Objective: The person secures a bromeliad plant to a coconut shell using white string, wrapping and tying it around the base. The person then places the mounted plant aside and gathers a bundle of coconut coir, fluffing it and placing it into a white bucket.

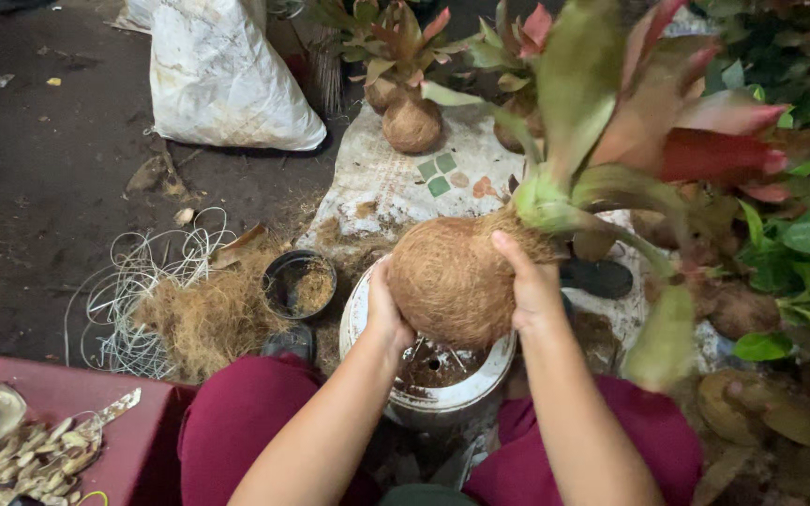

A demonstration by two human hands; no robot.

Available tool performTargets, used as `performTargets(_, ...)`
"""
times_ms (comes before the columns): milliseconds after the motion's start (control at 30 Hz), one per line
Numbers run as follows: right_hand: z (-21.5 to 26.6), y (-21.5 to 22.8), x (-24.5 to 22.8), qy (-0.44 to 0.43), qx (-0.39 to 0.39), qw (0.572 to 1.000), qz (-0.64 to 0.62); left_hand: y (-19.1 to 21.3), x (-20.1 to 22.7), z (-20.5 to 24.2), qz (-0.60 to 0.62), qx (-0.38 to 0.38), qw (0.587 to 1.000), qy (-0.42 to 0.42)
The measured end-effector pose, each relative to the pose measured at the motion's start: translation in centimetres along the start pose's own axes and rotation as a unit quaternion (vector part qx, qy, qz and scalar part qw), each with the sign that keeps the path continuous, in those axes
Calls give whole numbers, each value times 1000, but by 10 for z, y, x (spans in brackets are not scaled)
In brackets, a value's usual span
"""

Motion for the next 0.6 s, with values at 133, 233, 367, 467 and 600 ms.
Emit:
performTargets(133,0,-1,-13,-25,-67,997,-4,-13,12,16,-48,-54,997,37)
performTargets(233,4,-2,-15,9,-111,990,82,-18,10,24,-29,-49,997,61)
performTargets(367,9,-2,0,27,-132,987,85,-7,0,26,-31,5,997,75)
performTargets(467,4,-10,7,56,-131,980,141,-13,3,21,27,-63,995,75)
performTargets(600,3,-14,-4,11,-217,950,225,-12,-4,17,21,-85,992,93)
Point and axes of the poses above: each hand's wrist, its own z-axis away from the middle knuckle, its own y-axis out of the back of the hand, x = y × z, the point moved 7 cm from there along -z, towards the middle knuckle, and after that the axes turned 15 degrees about -z, right-handed, at the moved point
